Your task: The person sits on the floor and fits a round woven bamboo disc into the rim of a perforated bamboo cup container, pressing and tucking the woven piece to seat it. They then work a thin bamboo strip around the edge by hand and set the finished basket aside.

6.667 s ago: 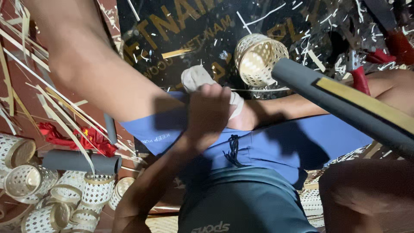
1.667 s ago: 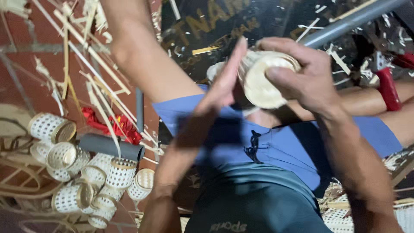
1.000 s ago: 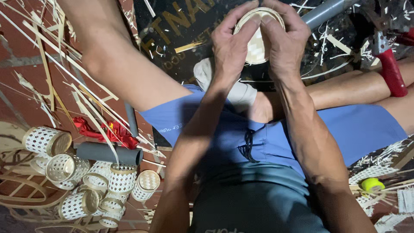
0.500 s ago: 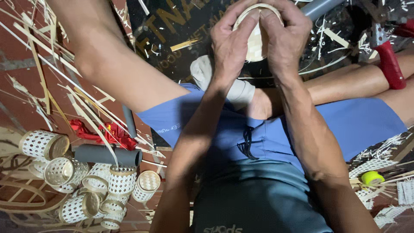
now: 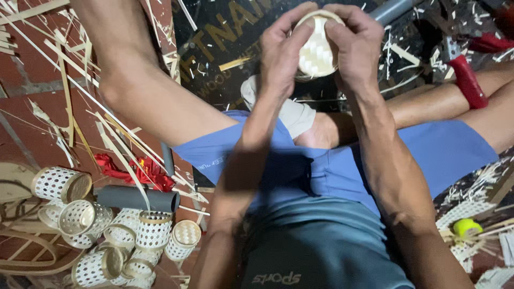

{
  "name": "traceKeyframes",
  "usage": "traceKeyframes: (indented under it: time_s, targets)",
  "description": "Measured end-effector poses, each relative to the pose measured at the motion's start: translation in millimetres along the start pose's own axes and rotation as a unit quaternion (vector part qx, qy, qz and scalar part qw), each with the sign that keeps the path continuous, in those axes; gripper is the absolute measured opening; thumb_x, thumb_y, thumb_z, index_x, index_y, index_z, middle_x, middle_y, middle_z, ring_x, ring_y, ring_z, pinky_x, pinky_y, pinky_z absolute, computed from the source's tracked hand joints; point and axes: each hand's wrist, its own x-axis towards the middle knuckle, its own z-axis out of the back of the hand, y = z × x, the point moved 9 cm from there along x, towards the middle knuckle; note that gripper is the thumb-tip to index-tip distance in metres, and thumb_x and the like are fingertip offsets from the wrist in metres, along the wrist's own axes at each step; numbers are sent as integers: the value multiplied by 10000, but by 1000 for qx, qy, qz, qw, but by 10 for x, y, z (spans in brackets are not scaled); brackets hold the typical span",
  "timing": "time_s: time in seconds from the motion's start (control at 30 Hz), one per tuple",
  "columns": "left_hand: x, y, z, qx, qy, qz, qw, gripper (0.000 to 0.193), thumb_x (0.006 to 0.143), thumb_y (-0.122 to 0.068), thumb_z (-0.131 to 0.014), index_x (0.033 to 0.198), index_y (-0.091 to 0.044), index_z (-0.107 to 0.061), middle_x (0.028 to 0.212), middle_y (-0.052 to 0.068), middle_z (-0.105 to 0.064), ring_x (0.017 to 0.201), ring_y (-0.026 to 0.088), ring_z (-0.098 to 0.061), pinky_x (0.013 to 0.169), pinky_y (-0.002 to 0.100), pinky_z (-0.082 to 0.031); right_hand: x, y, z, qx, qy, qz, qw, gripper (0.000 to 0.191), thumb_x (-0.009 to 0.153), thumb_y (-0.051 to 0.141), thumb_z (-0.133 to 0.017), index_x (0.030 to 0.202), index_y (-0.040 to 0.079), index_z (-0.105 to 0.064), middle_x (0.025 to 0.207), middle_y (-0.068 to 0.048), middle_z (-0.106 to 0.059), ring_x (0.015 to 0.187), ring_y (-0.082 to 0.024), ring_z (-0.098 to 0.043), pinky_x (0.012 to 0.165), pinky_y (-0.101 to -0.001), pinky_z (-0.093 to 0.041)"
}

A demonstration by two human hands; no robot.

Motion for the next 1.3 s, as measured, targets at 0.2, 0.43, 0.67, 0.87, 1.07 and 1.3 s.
traceKeyframes:
  time_s: [0.2,0.43,0.67,0.87,1.07,1.3]
  targets:
    - [-238,-188,359,80,-32,28,996,501,1057,-371,-677,1216,98,-749,1051,106,-744,966,129,-653,857,274,-527,-90,2,-216,-2,48,-70,996,214,1001,4,-651,1190,-76,-712,1025,-72,-750,873,-103,-703,796,-230,-579]
    - [-208,-166,585,78,-40,87,992,572,1012,-460,-608,1127,81,-755,1005,107,-785,911,127,-725,820,266,-574,-140,20,-304,-66,117,-69,989,219,1059,66,-661,1216,-63,-740,1039,-56,-751,898,-91,-688,811,-211,-557]
    - [-321,-212,567,178,-3,90,980,655,999,-543,-579,1139,67,-771,1022,147,-792,932,135,-724,830,267,-580,-200,259,-269,-272,218,64,935,148,1069,46,-699,1170,-47,-756,942,-69,-716,878,-135,-648,751,-290,-510]
    - [-403,-291,389,340,44,64,937,873,998,-734,-331,1230,-5,-752,1094,120,-813,1049,199,-754,935,312,-565,-372,453,-451,-566,238,329,717,95,978,96,-761,1046,29,-763,844,-102,-683,756,-272,-681,700,-390,-540]
    - [-476,-325,190,490,98,15,866,870,1014,-759,-206,1345,-122,-697,1154,173,-739,1120,336,-654,1017,402,-485,-392,545,-571,-640,249,344,641,146,986,183,-761,1006,40,-738,828,-64,-637,690,-242,-668,570,-371,-519]
    - [-391,-287,107,516,151,6,843,937,981,-799,-158,1209,-71,-702,1019,200,-723,1010,399,-633,945,451,-485,-550,590,-573,-639,282,448,558,194,870,145,-733,1025,31,-712,823,-33,-627,772,-185,-709,561,-312,-533]
